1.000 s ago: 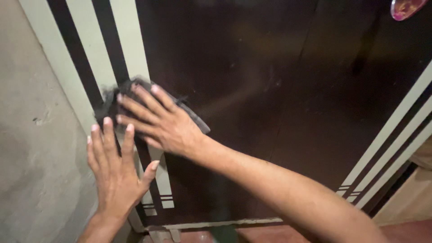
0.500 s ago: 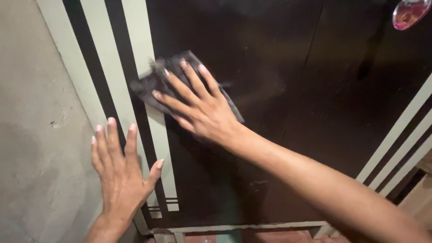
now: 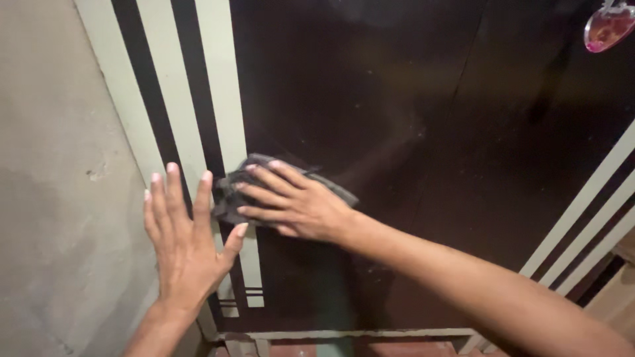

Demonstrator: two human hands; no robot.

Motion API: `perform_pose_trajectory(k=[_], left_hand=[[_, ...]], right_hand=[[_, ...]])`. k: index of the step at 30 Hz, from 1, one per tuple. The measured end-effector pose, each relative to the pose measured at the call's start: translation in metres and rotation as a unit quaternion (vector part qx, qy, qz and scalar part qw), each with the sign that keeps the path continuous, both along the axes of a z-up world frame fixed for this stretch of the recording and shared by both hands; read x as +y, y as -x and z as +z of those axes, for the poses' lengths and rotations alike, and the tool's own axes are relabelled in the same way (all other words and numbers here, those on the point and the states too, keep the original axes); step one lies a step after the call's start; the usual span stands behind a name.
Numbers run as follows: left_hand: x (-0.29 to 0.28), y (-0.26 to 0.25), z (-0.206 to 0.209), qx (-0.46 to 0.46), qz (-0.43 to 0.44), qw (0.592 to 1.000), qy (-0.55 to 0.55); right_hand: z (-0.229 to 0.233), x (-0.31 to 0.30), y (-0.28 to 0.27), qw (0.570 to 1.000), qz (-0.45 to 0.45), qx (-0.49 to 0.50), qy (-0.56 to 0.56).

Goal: The person wipes a dark brown door with a gray cloth, moving from the upper section down to the lower edge and along the vertical trim. The person then wipes the top of a wooden cabinet with the same cloth.

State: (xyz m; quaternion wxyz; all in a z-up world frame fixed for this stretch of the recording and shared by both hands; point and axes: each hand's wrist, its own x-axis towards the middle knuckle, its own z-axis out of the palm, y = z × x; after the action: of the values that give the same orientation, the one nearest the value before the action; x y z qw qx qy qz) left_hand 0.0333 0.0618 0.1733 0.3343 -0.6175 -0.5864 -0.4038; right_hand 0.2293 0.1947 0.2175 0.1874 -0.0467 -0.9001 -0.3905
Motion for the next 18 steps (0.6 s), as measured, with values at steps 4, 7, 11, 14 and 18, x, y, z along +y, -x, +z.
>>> perform_pose_trajectory(k=[4,7,11,14,18], left_hand=[[-0.002,-0.001,-0.001,0.004,-0.008,1.000,0.010],[-0.002,-0.004,0.001,0.004,-0.009,1.000,0.014],[0.000,-0.002,0.003,0.003,-0.016,1.000,0.004],[0.003,0.000,0.003,0.005,-0.016,1.000,-0.004],[0.004,0.001,0.004,0.004,-0.009,1.000,-0.004]], right_hand=[[0.021,0.008,-0.028,0.991,-0.034,0.126,-0.008],[0.043,0.005,-0.007,0.967,-0.036,0.249,-0.036],[0.067,0.006,0.044,0.948,-0.023,0.317,-0.003],[0.066,0.005,0.066,0.955,0.006,0.296,-0.013],[0.043,-0.002,0.057,0.989,0.014,0.149,-0.018]])
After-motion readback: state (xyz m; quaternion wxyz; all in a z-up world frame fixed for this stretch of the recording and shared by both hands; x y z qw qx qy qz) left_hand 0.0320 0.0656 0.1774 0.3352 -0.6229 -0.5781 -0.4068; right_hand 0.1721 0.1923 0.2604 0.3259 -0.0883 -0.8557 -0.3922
